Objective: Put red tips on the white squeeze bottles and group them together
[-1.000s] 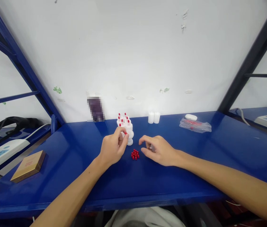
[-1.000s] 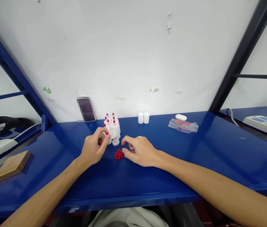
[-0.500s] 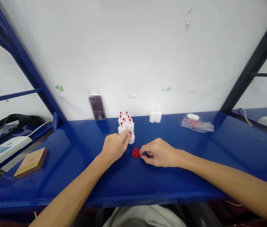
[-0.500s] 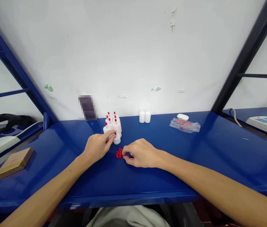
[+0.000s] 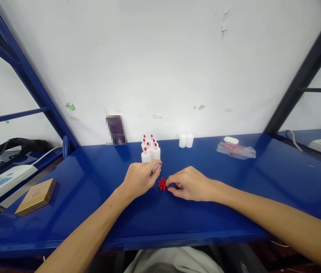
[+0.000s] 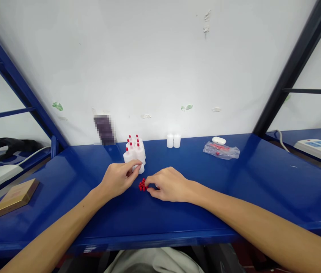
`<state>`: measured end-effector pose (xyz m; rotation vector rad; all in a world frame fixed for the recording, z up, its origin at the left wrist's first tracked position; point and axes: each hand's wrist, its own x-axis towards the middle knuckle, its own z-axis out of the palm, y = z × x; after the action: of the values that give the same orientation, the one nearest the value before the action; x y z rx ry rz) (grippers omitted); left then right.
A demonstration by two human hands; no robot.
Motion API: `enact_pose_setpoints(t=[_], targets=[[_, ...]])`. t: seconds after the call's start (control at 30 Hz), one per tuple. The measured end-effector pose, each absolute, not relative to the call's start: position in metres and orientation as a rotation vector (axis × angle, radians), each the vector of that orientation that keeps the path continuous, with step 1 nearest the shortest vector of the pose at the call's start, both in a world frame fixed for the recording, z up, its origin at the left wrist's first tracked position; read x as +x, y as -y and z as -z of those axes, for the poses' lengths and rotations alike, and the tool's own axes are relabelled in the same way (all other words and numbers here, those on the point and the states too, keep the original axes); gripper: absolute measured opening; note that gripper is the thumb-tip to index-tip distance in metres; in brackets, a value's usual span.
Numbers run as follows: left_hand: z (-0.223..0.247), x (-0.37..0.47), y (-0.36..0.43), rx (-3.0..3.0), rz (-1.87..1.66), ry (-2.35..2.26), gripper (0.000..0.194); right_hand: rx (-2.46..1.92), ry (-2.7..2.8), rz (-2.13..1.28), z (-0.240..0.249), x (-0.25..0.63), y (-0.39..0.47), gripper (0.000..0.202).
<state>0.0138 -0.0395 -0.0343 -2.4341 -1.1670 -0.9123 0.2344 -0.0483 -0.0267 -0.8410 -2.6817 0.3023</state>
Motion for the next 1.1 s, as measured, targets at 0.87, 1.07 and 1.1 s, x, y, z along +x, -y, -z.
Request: enact_pose_setpoints(t=[0.87, 1.07, 1.1], targets=[[0.028, 0.014, 0.049, -2.717, 0.977, 0.671, 0.032, -0.939, 1.896, -1.246, 0.026, 0.229, 0.042, 0.019], [0.030, 0.012, 0.045, -2.648, 1.044, 0.570, 0.032, -0.789, 1.684, -1.572, 0.029, 0.229, 0.037, 0.026], [0.031, 0.013, 0.045, -2.640, 1.064, 0.556, 0.031, -0.758, 1.675, -1.597, 0.030, 0.229, 0.037, 0.027]])
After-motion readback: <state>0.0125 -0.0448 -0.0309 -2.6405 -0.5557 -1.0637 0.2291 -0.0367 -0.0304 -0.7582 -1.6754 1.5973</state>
